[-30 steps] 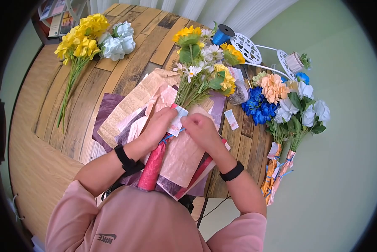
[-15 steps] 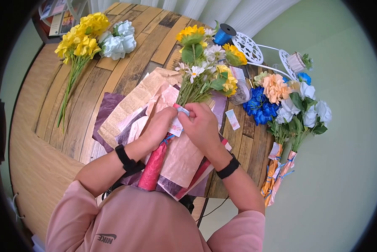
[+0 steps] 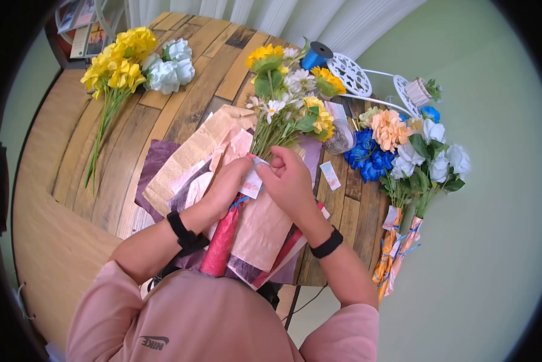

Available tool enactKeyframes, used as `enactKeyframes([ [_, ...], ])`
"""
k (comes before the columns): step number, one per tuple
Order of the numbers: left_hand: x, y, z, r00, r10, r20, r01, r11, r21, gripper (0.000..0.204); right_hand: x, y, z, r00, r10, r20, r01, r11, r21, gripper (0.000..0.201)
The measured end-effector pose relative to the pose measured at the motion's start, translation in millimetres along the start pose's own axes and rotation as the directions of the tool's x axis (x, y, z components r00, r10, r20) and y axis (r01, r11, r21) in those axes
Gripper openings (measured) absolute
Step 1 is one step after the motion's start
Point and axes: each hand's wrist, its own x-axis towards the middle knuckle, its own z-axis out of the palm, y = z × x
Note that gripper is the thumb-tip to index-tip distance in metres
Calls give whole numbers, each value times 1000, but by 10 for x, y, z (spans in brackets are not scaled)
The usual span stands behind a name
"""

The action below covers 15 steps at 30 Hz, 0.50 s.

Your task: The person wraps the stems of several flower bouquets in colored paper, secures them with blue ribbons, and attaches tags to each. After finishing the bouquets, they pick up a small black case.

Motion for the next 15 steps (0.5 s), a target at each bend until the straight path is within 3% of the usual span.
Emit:
enactKeyframes([
  [1, -18, 48, 9, 998, -60, 13, 60, 997, -40, 23, -14, 55, -6, 1000, -10, -8, 10, 1000, -1, 30],
  [3, -12, 34, 62, 1000, -1, 13, 1, 1000, -11, 19, -62, 140, -45, 992, 124, -7, -115, 939, 324, 40],
  [4, -21, 28, 95, 999, 42, 10, -42, 999, 13, 17, -129, 81, -82, 993, 114, -13, -104, 940, 324, 40],
  [6, -103, 159, 172, 1000, 27, 13, -27, 999, -21, 17, -315, -105, -169, 919, 360, 160, -393, 805, 444, 42],
  [7, -136, 213, 203, 1000, 2, 14, -2, 998, -60, 17, -411, -165, -179, 924, 350, 152, -380, 810, 447, 42],
  [9, -87, 189, 233, 999, 36, 33, -34, 997, -76, 19, -586, -270, -143, 889, 353, 293, -456, 751, 478, 43],
  [13, -37, 276, 325, 998, 56, 36, -48, 982, -181, 17, -753, -401, 41, 927, 212, 310, -346, 803, 486, 45],
  [15, -12, 290, 331, 998, 68, 14, -64, 977, -202, 18, -713, -342, 107, 945, 169, 281, -313, 723, 616, 47],
])
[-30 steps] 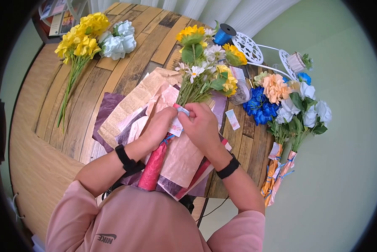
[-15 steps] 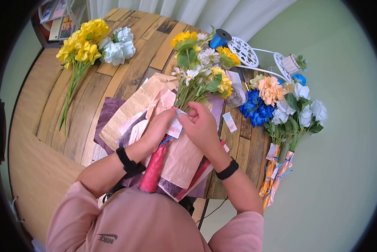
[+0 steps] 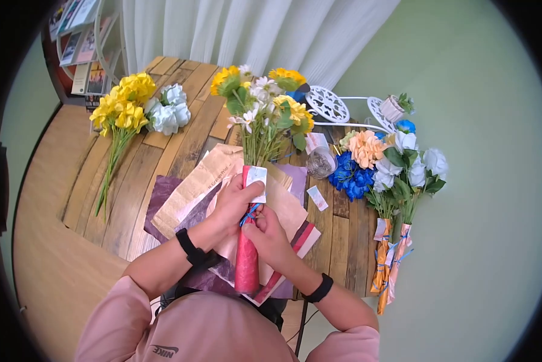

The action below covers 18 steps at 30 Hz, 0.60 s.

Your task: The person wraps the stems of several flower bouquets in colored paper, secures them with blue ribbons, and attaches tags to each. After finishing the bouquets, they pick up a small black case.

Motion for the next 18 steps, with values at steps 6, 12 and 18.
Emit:
enactKeyframes([
  [6, 61, 110, -145, 988, -96, 120, 103, 993, -50, 28, 54, 48, 19, 976, -185, -110, 131, 917, -378, 44],
  [12, -100, 243, 4, 950, -91, 300, 109, 993, -44, 36, -111, -173, 55, 956, -268, -117, 224, 929, -295, 41],
  [18, -220, 2, 402, 941, 112, 320, -162, 978, 134, 33, -369, -338, -348, 919, -355, -172, 261, 874, -410, 45],
])
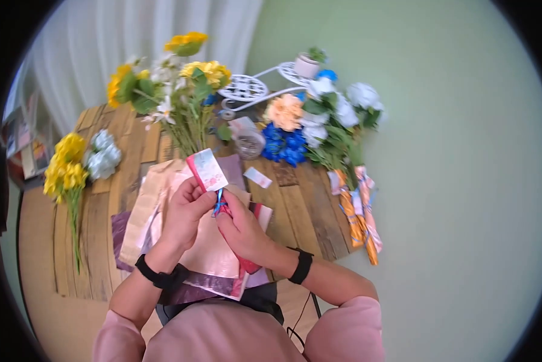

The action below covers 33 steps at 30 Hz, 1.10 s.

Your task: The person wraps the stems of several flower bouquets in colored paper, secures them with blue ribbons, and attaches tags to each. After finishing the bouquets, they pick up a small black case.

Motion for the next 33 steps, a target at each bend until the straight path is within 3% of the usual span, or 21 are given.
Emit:
enactKeyframes([
  [2, 62, 10, 257, 998, -39, 49, 40, 999, -14, 32, -84, -2, -219, 984, -170, -58, 161, 978, -134, 47],
  [6, 205, -143, 796, 964, -99, 247, 87, 994, 60, 37, -434, -184, -806, 987, 65, -145, -87, 985, -152, 48],
  [8, 323, -368, 1054, 927, -88, 366, 101, 995, -15, 41, -630, -138, -1081, 976, 58, -208, -100, 975, -198, 45],
  [10, 383, -539, 1340, 872, -82, 482, 109, 994, -28, 44, -807, -51, -1384, 953, -85, -289, -42, 913, -406, 42],
  [13, 373, -660, 1765, 840, -108, 531, 146, 989, -30, 49, -1028, -89, -1712, 929, -135, -344, -45, 882, -469, 41],
  [19, 545, -898, 2264, 745, -128, 655, 170, 986, 0, 49, -1265, -60, -2158, 905, -64, -420, -120, 910, -397, 40],
  [21, 585, -1116, 2271, 773, -147, 617, 188, 982, -1, 47, -1279, 34, -2220, 906, -80, -415, -95, 917, -386, 39],
  [23, 561, -1246, 2225, 817, -225, 531, 229, 972, 60, 44, -1322, 123, -2218, 930, -103, -354, -141, 788, -600, 37],
  [26, 539, -1384, 2077, 832, -301, 466, 265, 954, 143, 44, -1367, 411, -2177, 950, -61, -307, -144, 787, -599, 36],
  [33, 657, -1536, 1869, 840, -264, 474, 208, 964, 168, 44, -1257, 640, -2187, 960, -57, -275, -107, 831, -546, 39],
])
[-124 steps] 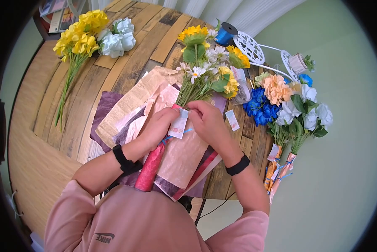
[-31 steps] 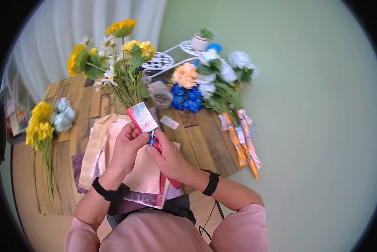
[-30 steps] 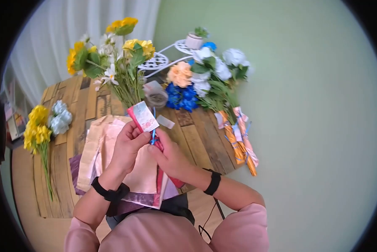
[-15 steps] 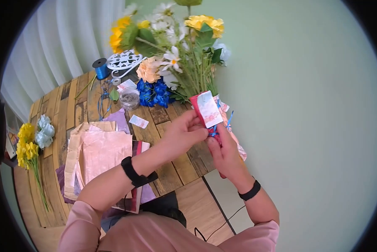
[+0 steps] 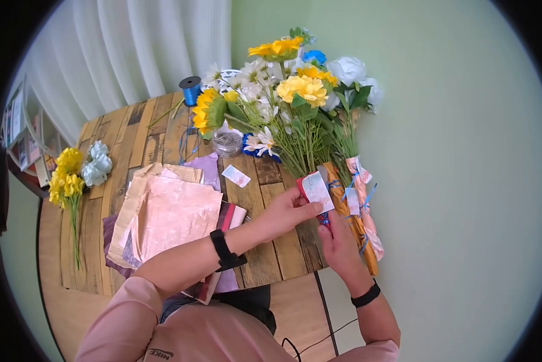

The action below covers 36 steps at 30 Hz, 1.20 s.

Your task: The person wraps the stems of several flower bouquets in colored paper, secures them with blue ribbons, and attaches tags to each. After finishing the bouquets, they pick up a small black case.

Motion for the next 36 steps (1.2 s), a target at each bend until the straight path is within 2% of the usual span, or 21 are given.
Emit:
enactKeyframes([
  [2, 18, -15, -56, 996, -71, -58, 70, 997, -10, 45, 26, 99, 84, 999, -46, 8, 47, 998, -40, 42],
  [6, -44, 55, -318, 1000, -9, 2, 9, 991, 131, 48, 55, 120, 200, 998, -58, -22, 58, 998, 0, 44],
  [7, -79, 201, -446, 994, -109, -3, 102, 916, 388, 51, 59, 91, 173, 1000, -24, -8, 24, 1000, 21, 44],
  [8, -107, 328, -595, 977, -210, -34, 186, 767, 614, 53, 64, 71, 158, 1000, 14, 6, -14, 999, 41, 45],
  [10, -82, 505, -955, 994, -85, -63, 97, 489, 867, 55, 98, 76, 149, 1000, 13, 10, -13, 999, 46, 45],
  [12, -7, 552, -1304, 969, 189, -158, 163, -11, 987, 56, 139, 93, 182, 1000, 18, 8, -18, 999, 48, 46],
  [14, 90, 547, -1662, 864, 488, -126, 262, -220, 940, 64, 187, 154, 260, 1000, -14, 28, 14, 1000, 5, 45],
  [15, 155, 577, -1795, 862, 491, -127, 263, -217, 940, 64, 219, 194, 308, 999, -17, 29, 16, 1000, 1, 45],
  [17, 260, 666, -1952, 905, 358, -230, 307, -177, 935, 66, 272, 221, 405, 998, -47, 43, 48, 999, -25, 44],
  [19, 343, 628, -2084, 901, 360, -243, 330, -200, 923, 69, 308, 202, 452, 997, -53, 53, 54, 998, -35, 43],
  [21, 414, 529, -2251, 876, 439, -199, 301, -176, 937, 69, 318, 176, 501, 998, -51, 41, 53, 997, -49, 45],
  [22, 423, 497, -2286, 878, 434, -201, 264, -89, 960, 75, 327, 135, 508, 998, -41, 48, 44, 998, -53, 45],
  [23, 392, 528, -2235, 881, 424, -209, 266, -79, 961, 75, 341, 65, 496, 999, -38, 28, 40, 998, -50, 46],
  [25, 328, 665, -2144, 854, 397, -337, 376, -23, 926, 81, 407, -46, 487, 999, -32, 11, 33, 998, -49, 47],
  [27, 270, 720, -2158, 849, 380, -368, 391, 17, 920, 85, 482, -114, 479, 1000, 3, 14, -3, 999, -48, 49],
  [29, 208, 808, -2140, 845, 362, -393, 433, -31, 901, 86, 555, -33, 536, 998, 51, 47, -46, 994, -100, 50],
  [31, 126, 861, -2094, 840, 336, -425, 444, 22, 896, 87, 565, 137, 644, 991, 104, 79, -90, 983, -159, 51],
  [33, 62, 890, -2047, 820, 306, -484, 531, -91, 842, 86, 552, 292, 726, 991, 125, 50, -110, 964, -244, 38],
  [34, 16, 931, -1932, 801, 296, -520, 586, -211, 782, 78, 582, 259, 668, 979, 161, 128, -126, 960, -250, 55],
  [35, -55, 949, -1808, 802, 295, -519, 583, -203, 786, 78, 605, 237, 649, 978, 164, 128, -127, 958, -258, 55],
  [36, -136, 949, -1683, 858, 373, -354, 481, -338, 809, 74, 611, 213, 662, 973, 178, 150, -137, 959, -247, 55],
])
